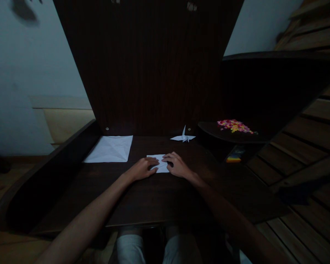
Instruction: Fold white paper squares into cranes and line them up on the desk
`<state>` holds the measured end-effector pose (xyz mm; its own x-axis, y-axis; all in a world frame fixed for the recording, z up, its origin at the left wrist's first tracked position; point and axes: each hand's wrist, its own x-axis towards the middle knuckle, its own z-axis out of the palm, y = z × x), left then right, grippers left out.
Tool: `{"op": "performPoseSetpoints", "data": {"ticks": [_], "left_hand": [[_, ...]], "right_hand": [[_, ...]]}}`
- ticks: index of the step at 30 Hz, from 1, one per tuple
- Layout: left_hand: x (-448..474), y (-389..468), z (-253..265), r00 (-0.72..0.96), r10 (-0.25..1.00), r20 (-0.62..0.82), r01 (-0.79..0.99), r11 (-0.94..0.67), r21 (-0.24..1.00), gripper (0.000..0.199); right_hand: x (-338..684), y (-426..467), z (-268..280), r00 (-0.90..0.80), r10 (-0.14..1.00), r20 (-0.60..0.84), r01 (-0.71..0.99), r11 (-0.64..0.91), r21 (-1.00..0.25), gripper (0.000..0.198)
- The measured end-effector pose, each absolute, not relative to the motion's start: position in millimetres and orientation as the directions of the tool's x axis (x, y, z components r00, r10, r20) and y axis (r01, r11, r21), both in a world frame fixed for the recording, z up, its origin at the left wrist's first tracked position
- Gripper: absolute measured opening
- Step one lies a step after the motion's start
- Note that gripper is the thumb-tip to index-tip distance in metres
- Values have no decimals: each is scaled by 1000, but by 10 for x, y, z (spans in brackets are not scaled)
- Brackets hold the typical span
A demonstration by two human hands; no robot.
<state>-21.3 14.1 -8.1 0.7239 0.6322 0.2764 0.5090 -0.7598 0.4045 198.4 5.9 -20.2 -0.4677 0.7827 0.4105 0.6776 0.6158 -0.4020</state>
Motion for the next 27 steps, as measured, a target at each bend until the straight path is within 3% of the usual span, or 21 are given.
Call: {"op": "performPoseSetpoints", "data": {"ticks": [17,23,27], "left_hand": [[-231,128,-115,731,635,252,490,-744,455,40],[-232,51,-43,727,636,259,483,-742,464,70],[-220,16,-14,697,663,275,495,-722,484,66]], "right_hand": [[1969,93,-230,-462,746,479,672,647,-360,20],[1960,85,-195,-394,776,493,682,606,-410,19],[1945,71,-164,-371,787,492,667,595,-449,20]]}}
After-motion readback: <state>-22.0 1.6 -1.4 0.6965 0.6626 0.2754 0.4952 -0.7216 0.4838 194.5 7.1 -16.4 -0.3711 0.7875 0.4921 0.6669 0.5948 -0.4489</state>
